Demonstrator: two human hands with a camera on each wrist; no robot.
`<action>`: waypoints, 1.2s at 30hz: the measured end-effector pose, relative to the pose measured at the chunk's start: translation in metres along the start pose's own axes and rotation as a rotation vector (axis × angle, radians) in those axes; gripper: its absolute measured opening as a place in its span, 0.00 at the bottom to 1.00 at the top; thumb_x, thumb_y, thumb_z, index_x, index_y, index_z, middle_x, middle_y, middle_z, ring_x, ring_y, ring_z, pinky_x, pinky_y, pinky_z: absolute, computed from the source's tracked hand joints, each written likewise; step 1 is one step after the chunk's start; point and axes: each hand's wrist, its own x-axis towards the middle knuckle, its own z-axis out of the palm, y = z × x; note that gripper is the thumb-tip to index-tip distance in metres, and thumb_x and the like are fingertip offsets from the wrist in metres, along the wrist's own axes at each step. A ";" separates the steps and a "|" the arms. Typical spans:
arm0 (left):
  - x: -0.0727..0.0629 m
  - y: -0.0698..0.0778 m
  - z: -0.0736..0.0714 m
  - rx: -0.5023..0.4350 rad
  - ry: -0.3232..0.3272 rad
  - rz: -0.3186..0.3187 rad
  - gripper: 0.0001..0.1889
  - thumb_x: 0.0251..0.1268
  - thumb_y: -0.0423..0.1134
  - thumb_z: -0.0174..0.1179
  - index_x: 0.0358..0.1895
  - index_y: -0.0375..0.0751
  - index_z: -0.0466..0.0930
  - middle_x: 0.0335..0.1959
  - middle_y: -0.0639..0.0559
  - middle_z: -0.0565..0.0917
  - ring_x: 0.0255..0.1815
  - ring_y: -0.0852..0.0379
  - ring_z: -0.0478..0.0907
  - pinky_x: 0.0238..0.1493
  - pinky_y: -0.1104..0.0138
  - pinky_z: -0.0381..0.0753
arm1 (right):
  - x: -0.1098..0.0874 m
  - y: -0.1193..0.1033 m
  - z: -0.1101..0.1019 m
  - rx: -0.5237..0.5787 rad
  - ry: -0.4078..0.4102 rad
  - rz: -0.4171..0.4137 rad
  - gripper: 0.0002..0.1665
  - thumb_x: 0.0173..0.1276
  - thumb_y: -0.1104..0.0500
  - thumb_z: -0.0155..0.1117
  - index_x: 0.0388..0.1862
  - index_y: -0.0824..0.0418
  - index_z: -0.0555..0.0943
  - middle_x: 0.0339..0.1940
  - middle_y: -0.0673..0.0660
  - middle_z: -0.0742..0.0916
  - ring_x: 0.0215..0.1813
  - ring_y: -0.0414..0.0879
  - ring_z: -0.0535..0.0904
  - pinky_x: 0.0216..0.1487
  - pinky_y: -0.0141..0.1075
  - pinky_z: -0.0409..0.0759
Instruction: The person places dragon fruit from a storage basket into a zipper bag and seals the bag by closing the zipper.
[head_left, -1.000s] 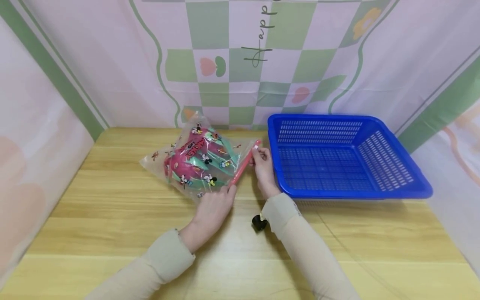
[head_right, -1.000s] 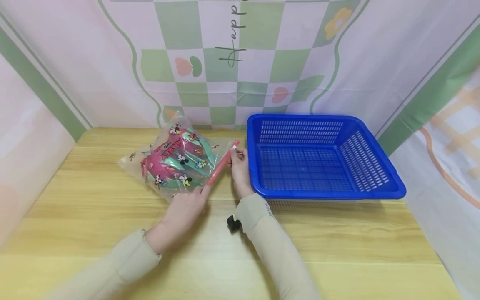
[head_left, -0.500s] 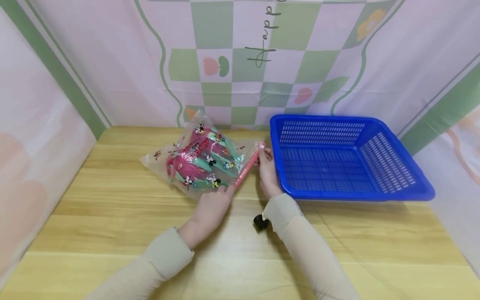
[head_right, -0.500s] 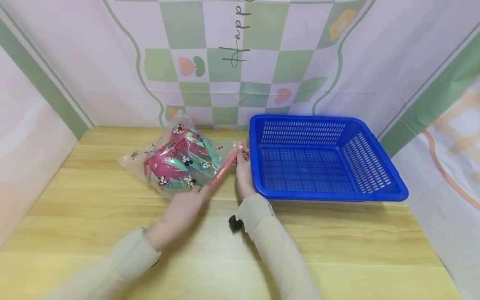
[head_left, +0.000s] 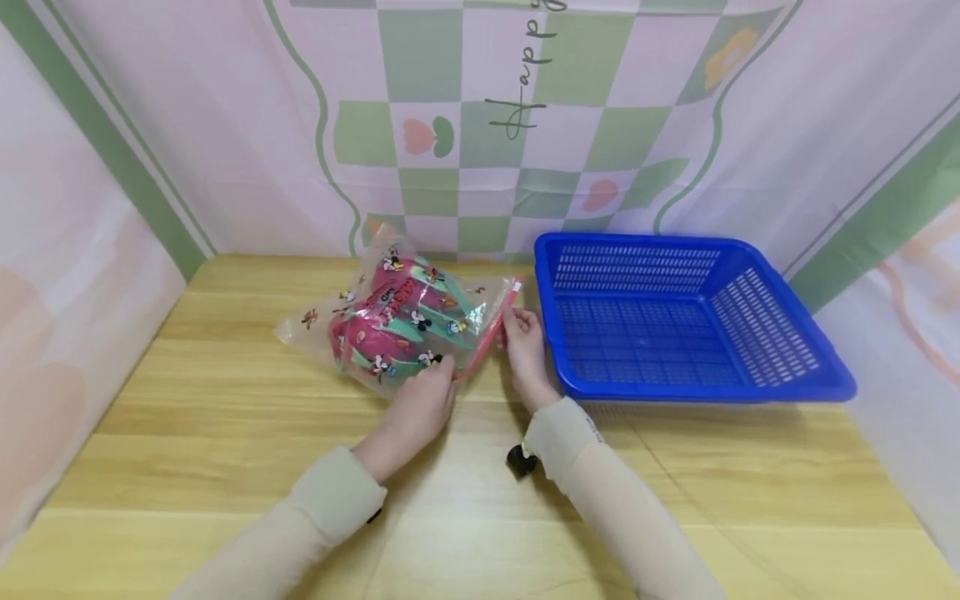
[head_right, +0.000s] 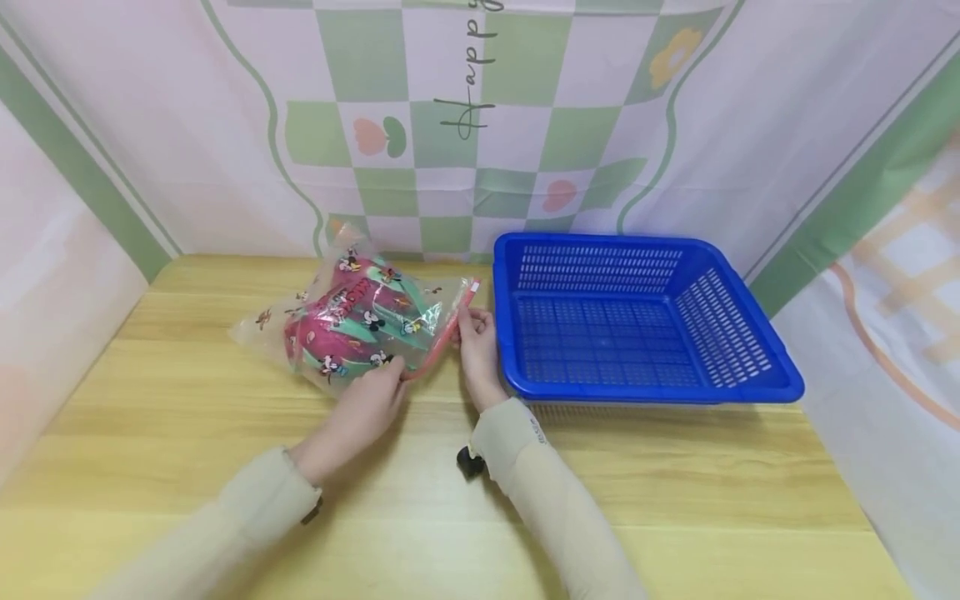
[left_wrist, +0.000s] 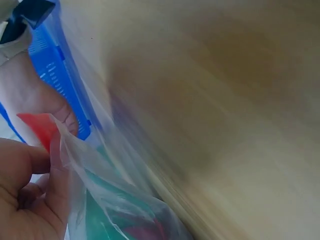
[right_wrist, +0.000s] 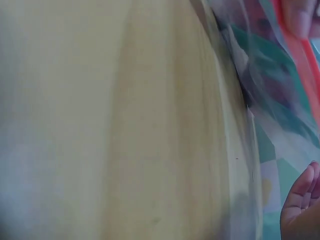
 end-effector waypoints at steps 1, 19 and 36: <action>0.002 0.001 0.000 -0.013 -0.003 -0.011 0.06 0.71 0.34 0.50 0.43 0.33 0.71 0.27 0.43 0.81 0.28 0.47 0.82 0.24 0.64 0.82 | -0.001 0.000 0.000 -0.016 0.002 -0.002 0.13 0.76 0.56 0.48 0.49 0.65 0.69 0.26 0.48 0.75 0.25 0.36 0.71 0.29 0.26 0.73; 0.049 0.015 0.004 -0.252 0.080 -0.142 0.08 0.74 0.35 0.45 0.44 0.34 0.71 0.37 0.39 0.80 0.35 0.45 0.80 0.33 0.58 0.81 | -0.049 -0.046 0.010 -0.235 -0.235 -0.207 0.11 0.72 0.65 0.46 0.44 0.72 0.72 0.16 0.50 0.73 0.19 0.39 0.69 0.22 0.27 0.70; 0.075 0.029 -0.033 -0.022 0.194 -0.007 0.12 0.64 0.32 0.57 0.50 0.40 0.80 0.45 0.44 0.83 0.41 0.48 0.81 0.34 0.61 0.84 | -0.024 -0.140 -0.036 -0.224 -0.034 -0.477 0.05 0.72 0.63 0.49 0.38 0.60 0.75 0.19 0.45 0.75 0.22 0.35 0.71 0.25 0.25 0.72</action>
